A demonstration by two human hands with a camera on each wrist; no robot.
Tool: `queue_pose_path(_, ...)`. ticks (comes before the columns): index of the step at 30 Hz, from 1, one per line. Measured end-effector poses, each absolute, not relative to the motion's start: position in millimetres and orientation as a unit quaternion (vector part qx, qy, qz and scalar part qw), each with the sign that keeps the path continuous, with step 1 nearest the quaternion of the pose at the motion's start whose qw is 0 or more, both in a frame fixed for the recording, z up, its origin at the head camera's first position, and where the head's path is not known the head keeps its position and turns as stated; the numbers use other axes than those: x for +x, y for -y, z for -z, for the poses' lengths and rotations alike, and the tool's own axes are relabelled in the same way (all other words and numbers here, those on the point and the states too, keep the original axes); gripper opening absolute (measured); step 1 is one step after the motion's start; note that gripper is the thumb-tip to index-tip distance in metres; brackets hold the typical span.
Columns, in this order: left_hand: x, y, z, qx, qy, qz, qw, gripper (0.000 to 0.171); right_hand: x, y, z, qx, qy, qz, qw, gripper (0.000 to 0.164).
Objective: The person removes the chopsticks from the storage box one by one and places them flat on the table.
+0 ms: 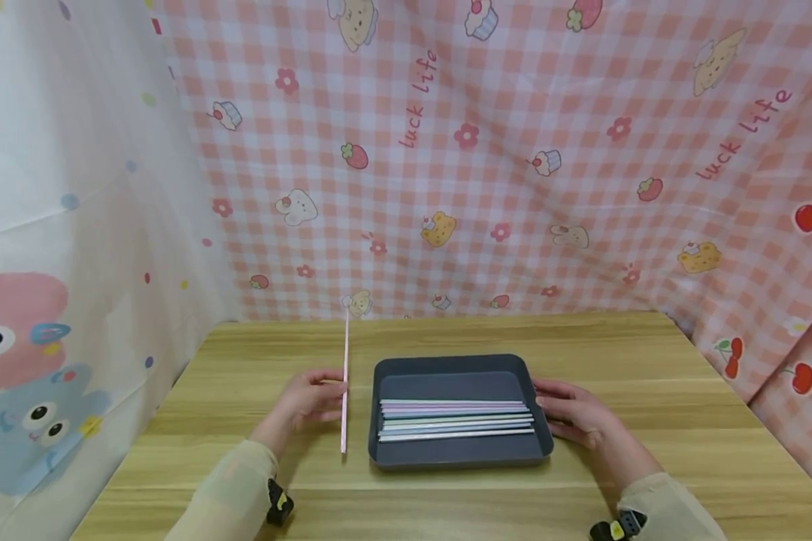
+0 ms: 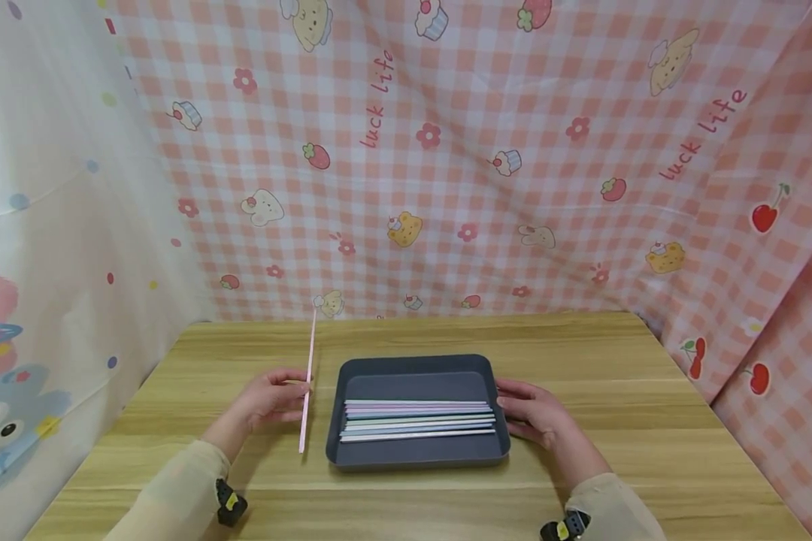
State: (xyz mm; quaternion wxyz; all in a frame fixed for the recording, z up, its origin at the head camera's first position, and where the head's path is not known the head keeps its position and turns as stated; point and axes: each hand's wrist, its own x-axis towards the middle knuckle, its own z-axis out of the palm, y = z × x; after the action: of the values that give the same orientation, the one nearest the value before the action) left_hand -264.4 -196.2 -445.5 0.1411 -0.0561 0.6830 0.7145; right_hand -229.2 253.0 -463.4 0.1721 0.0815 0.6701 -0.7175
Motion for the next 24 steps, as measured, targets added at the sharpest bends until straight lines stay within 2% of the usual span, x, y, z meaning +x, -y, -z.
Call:
queue_pose_path(6, -261.3, 196.8, 455.4, -0.079, -0.681, -0.712, 0.153, 0.025, -229.3, -253.7, 465.2, 0.074, -0.669, 0.719, 0.172, 0.058)
queue_pose_path(10, -259.2, 193.9, 456.6, -0.094, -0.698, -0.696, 0.14, 0.021, -229.7, -254.2, 465.7, 0.07, -0.668, 0.72, 0.173, 0.057)
queue_pose_path(24, -259.1, 187.6, 460.1, -0.109, -0.754, -0.638, 0.116, 0.022, -229.1, -254.2, 465.6, 0.072, -0.667, 0.721, 0.173, 0.053)
